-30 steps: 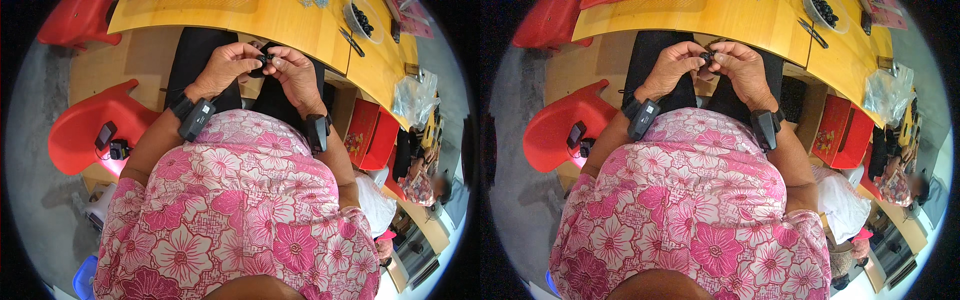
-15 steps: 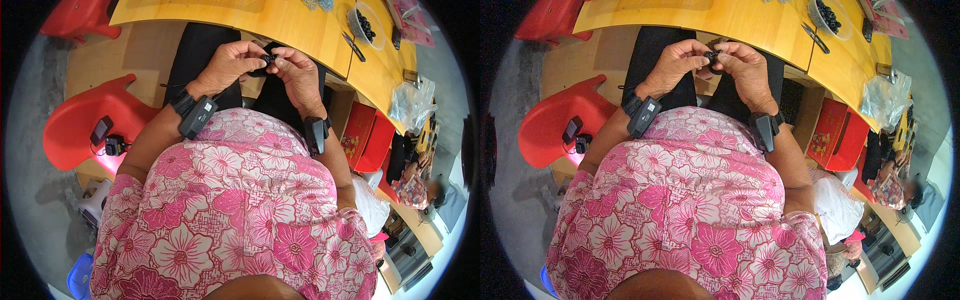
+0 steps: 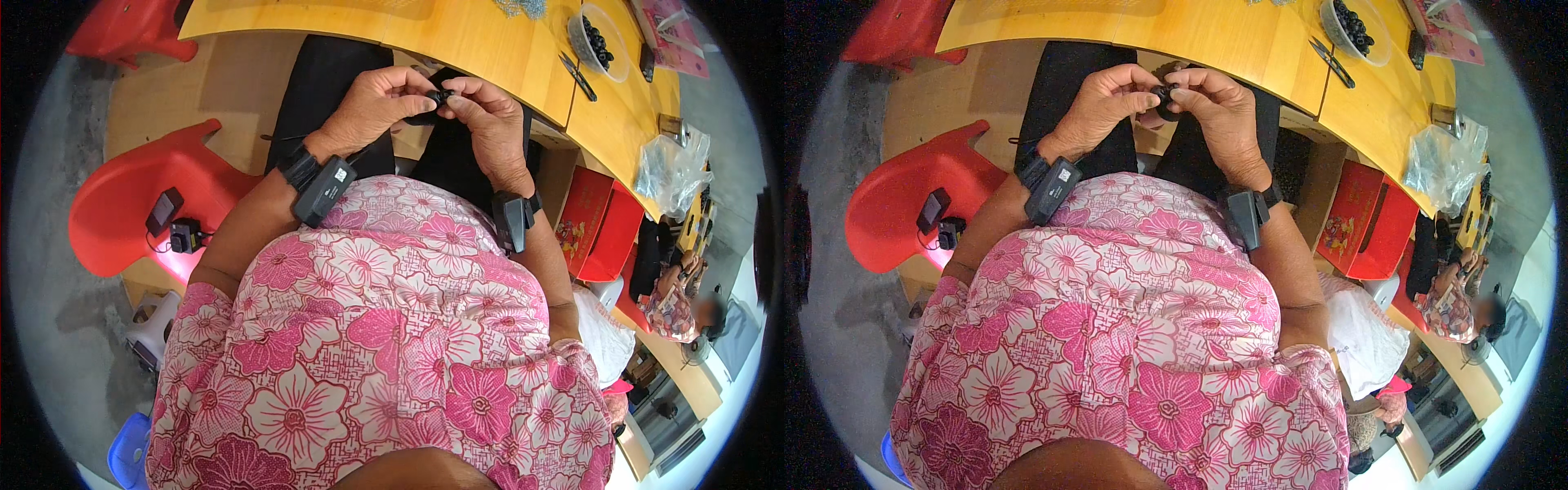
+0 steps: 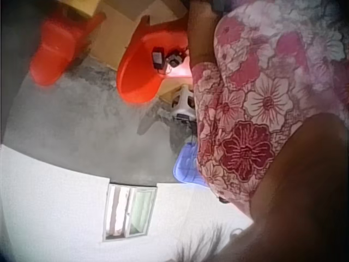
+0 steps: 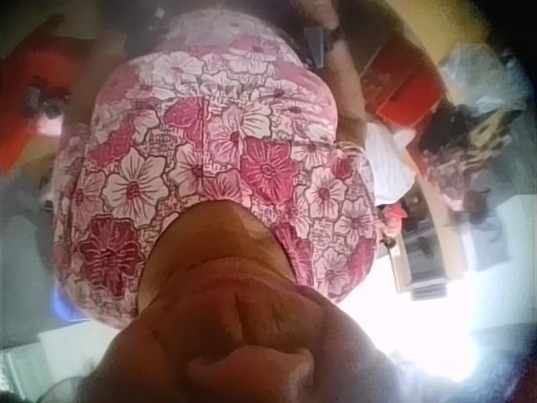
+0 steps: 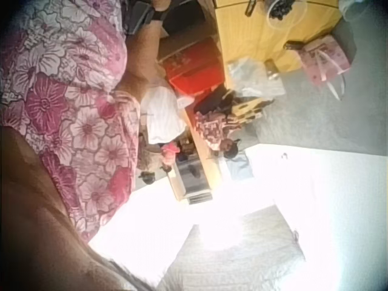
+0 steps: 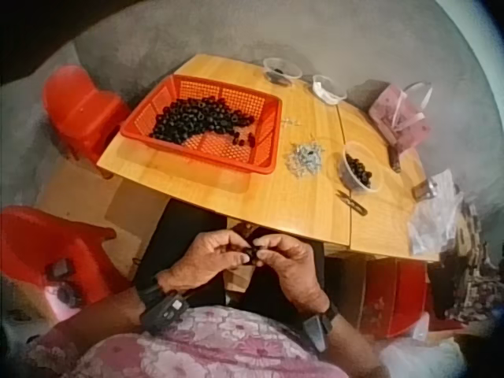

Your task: The person assembles small components by picking black plastic pieces from a basket and inserting small pins into them by hand.

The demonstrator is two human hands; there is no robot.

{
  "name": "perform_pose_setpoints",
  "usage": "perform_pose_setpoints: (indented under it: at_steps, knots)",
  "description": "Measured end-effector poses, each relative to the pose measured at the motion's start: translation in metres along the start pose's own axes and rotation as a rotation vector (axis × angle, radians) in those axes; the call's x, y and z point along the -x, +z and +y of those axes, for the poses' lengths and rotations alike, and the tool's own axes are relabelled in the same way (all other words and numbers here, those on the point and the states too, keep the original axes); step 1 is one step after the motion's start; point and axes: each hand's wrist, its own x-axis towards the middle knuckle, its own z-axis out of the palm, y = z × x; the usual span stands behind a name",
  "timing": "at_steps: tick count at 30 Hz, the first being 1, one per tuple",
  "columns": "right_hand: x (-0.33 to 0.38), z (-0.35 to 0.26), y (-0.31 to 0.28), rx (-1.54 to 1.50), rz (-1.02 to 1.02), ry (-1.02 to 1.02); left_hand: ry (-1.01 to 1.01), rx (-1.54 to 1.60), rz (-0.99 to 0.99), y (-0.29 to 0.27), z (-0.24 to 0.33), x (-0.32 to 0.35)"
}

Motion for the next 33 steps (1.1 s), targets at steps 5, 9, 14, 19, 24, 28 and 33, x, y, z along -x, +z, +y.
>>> perform_pose_setpoints:
  at_steps: [5, 9, 14, 19, 24, 28, 33]
  knots:
    - [0.0002, 0.0002, -0.0014, 0.086, -0.010, -0.043, 0.017, 0.002, -0.008, -0.0001, 0.0004, -0.0004]
    - [0.0007, -0.0011, -0.0018, 0.137, -0.024, -0.075, 0.010, 0.008, -0.014, -0.0003, -0.0007, -0.0016]
    - [0.0007, -0.0009, -0.0011, 0.207, -0.029, -0.108, 0.005, 0.001, -0.005, -0.0004, -0.0009, -0.0009]
    - [0.0006, 0.0007, 0.0000, 0.238, -0.040, -0.196, -0.005, -0.044, 0.001, -0.0007, -0.0005, -0.0014]
    - [0.0006, 0.0018, 0.0013, 0.335, -0.021, -0.281, -0.013, -0.021, 0.005, -0.0001, -0.0011, -0.0007]
    - [0.0016, 0.0000, 0.0043, 0.375, -0.002, -0.290, -0.023, -0.033, 0.004, -0.0013, -0.0025, -0.0017]
    - [0.0015, 0.0028, 0.0048, 0.311, -0.003, -0.297, -0.017, -0.046, 0.012, -0.0016, -0.0025, -0.0013]
